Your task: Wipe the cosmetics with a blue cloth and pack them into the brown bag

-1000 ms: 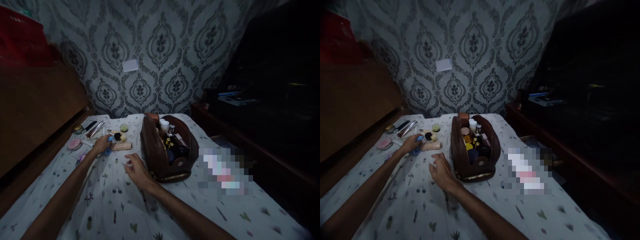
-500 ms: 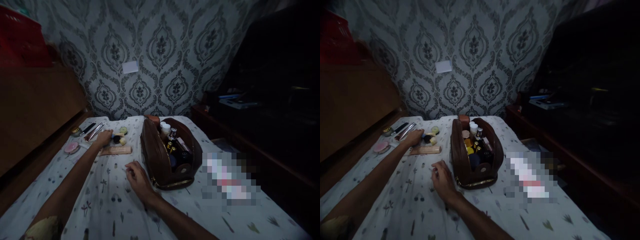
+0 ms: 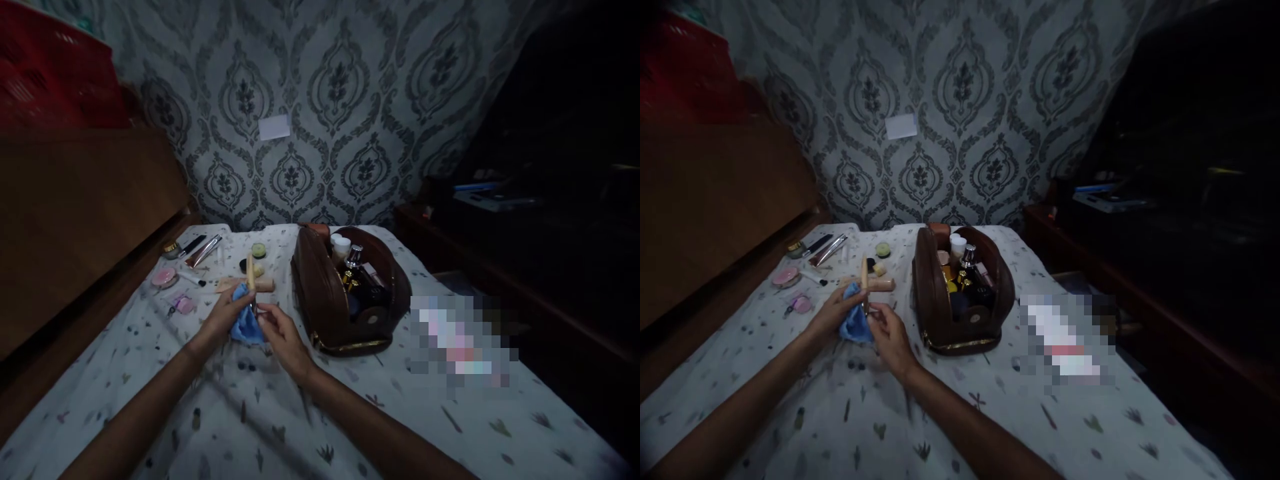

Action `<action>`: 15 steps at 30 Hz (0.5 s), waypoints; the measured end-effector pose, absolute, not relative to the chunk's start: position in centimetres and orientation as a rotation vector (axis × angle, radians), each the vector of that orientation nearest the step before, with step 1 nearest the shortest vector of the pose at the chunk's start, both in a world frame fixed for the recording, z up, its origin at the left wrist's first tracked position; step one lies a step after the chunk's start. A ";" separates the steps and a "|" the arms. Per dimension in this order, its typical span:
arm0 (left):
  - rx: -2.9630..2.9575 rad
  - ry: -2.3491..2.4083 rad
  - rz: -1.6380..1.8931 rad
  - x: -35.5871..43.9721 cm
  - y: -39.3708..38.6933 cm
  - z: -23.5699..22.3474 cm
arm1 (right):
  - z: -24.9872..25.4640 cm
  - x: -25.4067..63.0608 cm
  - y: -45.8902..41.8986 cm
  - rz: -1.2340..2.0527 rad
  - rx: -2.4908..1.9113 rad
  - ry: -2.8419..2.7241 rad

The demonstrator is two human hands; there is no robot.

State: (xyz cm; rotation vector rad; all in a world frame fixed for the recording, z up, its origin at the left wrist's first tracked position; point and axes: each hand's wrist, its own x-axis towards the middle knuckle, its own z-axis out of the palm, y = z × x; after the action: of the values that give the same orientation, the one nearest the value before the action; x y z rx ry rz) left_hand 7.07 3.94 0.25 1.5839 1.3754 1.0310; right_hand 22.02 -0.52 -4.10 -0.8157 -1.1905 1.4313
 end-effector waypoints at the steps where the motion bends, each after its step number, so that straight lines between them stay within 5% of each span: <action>1: 1.515 1.306 1.069 7.7 3.0 0.1 | -4.0 22.0 -0.8 1.466 -0.815 -1.152; 15: 1.504 1.351 1.084 7.1 0.3 -1.9 | -3.9 23.2 -2.3 1.639 -0.775 -0.880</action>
State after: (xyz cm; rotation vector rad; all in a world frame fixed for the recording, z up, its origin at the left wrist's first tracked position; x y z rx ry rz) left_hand 7.08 0.27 -1.93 1.5036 1.3506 1.0844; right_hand 23.23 -2.34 -3.92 -0.7754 -0.8803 1.6386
